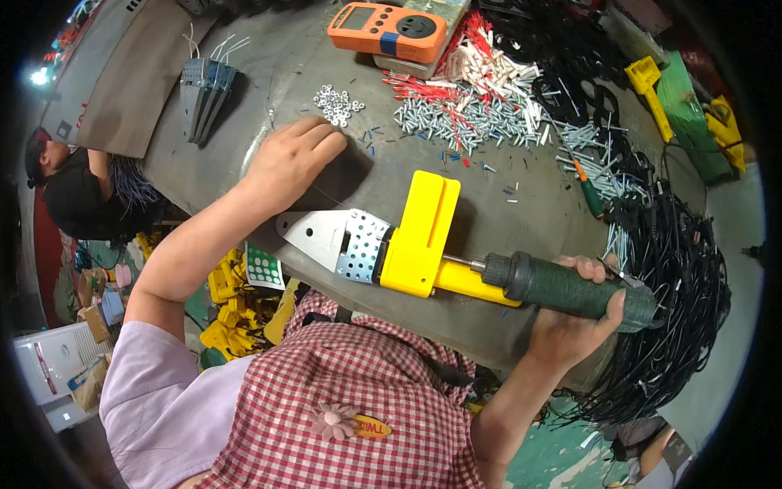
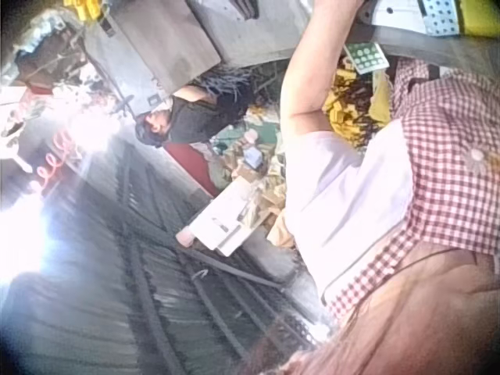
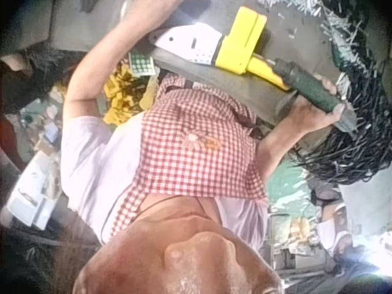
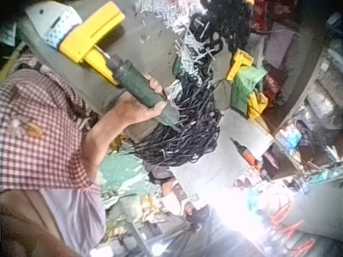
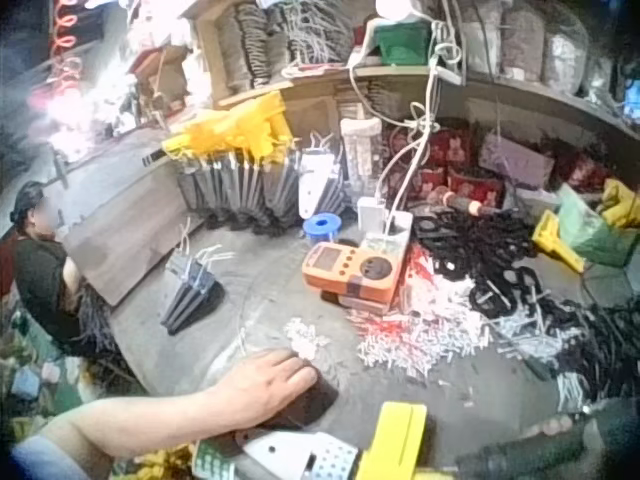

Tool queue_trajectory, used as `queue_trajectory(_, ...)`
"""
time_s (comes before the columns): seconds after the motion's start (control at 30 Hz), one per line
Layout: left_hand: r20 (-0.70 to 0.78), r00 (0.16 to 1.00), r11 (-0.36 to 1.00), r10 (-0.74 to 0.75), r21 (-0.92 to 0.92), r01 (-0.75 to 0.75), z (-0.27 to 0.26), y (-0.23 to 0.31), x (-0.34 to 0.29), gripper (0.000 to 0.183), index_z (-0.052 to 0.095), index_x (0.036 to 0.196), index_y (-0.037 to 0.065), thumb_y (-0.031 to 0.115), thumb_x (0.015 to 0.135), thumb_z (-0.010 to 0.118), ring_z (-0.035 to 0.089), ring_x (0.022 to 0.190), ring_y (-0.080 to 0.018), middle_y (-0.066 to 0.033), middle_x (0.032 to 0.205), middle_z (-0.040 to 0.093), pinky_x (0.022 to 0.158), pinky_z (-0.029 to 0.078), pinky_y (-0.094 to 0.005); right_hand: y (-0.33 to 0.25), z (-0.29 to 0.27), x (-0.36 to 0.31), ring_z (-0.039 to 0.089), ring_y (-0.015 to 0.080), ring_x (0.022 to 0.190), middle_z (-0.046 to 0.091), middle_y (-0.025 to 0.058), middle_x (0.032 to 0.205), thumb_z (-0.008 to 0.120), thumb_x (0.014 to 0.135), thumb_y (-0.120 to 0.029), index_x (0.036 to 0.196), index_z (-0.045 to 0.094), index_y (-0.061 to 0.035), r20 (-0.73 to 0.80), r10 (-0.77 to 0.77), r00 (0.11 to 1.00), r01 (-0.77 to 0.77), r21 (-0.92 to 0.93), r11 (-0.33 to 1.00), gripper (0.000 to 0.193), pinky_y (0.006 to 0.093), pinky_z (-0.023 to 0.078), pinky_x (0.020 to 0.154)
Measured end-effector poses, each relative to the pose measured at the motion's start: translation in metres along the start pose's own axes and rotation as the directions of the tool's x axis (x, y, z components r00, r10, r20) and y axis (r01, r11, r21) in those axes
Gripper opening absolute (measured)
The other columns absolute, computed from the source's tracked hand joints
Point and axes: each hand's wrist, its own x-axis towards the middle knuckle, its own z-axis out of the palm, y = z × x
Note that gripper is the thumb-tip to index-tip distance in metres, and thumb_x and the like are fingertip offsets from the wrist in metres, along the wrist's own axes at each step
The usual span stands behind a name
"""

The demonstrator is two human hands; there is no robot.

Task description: The person assembles wires and metal plates into yellow plastic housings using a soldering iron and a power screwdriver to secure the components with screws.

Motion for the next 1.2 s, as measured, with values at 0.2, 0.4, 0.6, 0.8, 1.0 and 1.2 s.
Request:
queue_trajectory(0.2, 0.081, 0.951, 0.749, -0.297, -0.598, 0.285, -0.015, 0.050, -0.015, 0.018, 0.053, 0.081, 0.006, -0.001, 0.070, 0.065, 0.061, 0.089, -0.0221, -0.0055, 0.089, 0.063, 0.090, 0.043, -0.0382, -0.001, -0.002, -0.001, 0.048, 0.0188, 0.091, 0.046, 0.0057, 0.091, 0.052, 0.086, -0.028, 0.121, 0.040, 0.0006, -0.015, -0.006, 1.000, 0.006, -0.028, 1.000, 0.047, 0.0387, 0.037, 0.093)
queue_trajectory(0.4, 0.102, 0.924, 0.578, -0.369, -0.753, 0.314, -0.007, 0.078, -0.025, 0.016, 0.053, 0.080, 0.010, 0.006, 0.072, 0.066, 0.057, 0.094, -0.0181, -0.0005, 0.085, 0.066, 0.104, 0.024, -0.0485, 0.001, -0.001, -0.002, 0.048, 0.0188, 0.091, 0.046, 0.0052, 0.090, 0.053, 0.086, -0.027, 0.120, 0.042, -0.0006, -0.046, -0.006, 0.999, 0.005, -0.023, 1.000, 0.044, 0.0393, 0.038, 0.093)
queue_trajectory(0.6, 0.061, 0.929, 0.592, -0.366, -0.755, 0.282, -0.003, 0.078, -0.031, 0.016, 0.054, 0.080, 0.009, 0.008, 0.071, 0.068, 0.057, 0.093, -0.0186, -0.0010, 0.087, 0.066, 0.103, 0.025, -0.0487, 0.001, -0.006, -0.002, 0.049, 0.0186, 0.089, 0.047, 0.0047, 0.087, 0.056, 0.084, -0.026, 0.113, 0.044, -0.0037, 0.011, 0.008, 1.000, -0.008, 0.037, 0.999, 0.038, 0.0401, 0.038, 0.094)
queue_trajectory(0.8, 0.076, 0.920, 0.556, -0.384, -0.777, 0.296, 0.000, 0.081, -0.032, 0.021, 0.055, 0.081, 0.007, 0.004, 0.064, 0.067, 0.056, 0.095, -0.0204, -0.0024, 0.087, 0.061, 0.104, 0.026, -0.0479, 0.000, 0.000, -0.004, 0.049, 0.0172, 0.086, 0.047, 0.0030, 0.083, 0.057, 0.082, -0.025, 0.111, 0.043, -0.0064, 0.010, -0.012, 1.000, 0.011, 0.054, 0.998, 0.037, 0.0398, 0.038, 0.094)
queue_trajectory(1.0, 0.072, 0.939, 0.537, -0.336, -0.805, 0.254, 0.001, 0.077, -0.033, 0.019, 0.054, 0.083, 0.007, 0.003, 0.068, 0.063, 0.055, 0.102, -0.0236, -0.0052, 0.098, 0.063, 0.103, 0.026, -0.0530, 0.000, 0.014, -0.005, 0.048, 0.0151, 0.086, 0.045, 0.0013, 0.083, 0.057, 0.080, -0.025, 0.110, 0.042, -0.0094, 0.122, -0.012, 0.993, -0.001, 0.103, 0.995, 0.037, 0.0384, 0.036, 0.094)
queue_trajectory(1.2, -0.015, 0.971, 0.707, -0.238, -0.688, 0.162, 0.000, 0.079, -0.026, 0.026, 0.050, 0.092, 0.005, -0.002, 0.067, 0.058, 0.048, 0.112, -0.0305, -0.0125, 0.114, 0.050, 0.104, 0.024, -0.0569, 0.005, 0.014, -0.006, 0.047, 0.0145, 0.085, 0.043, 0.0012, 0.084, 0.057, 0.081, -0.025, 0.110, 0.042, -0.0076, 0.103, -0.068, 0.992, 0.058, 0.097, 0.994, 0.037, 0.0387, 0.035, 0.096)
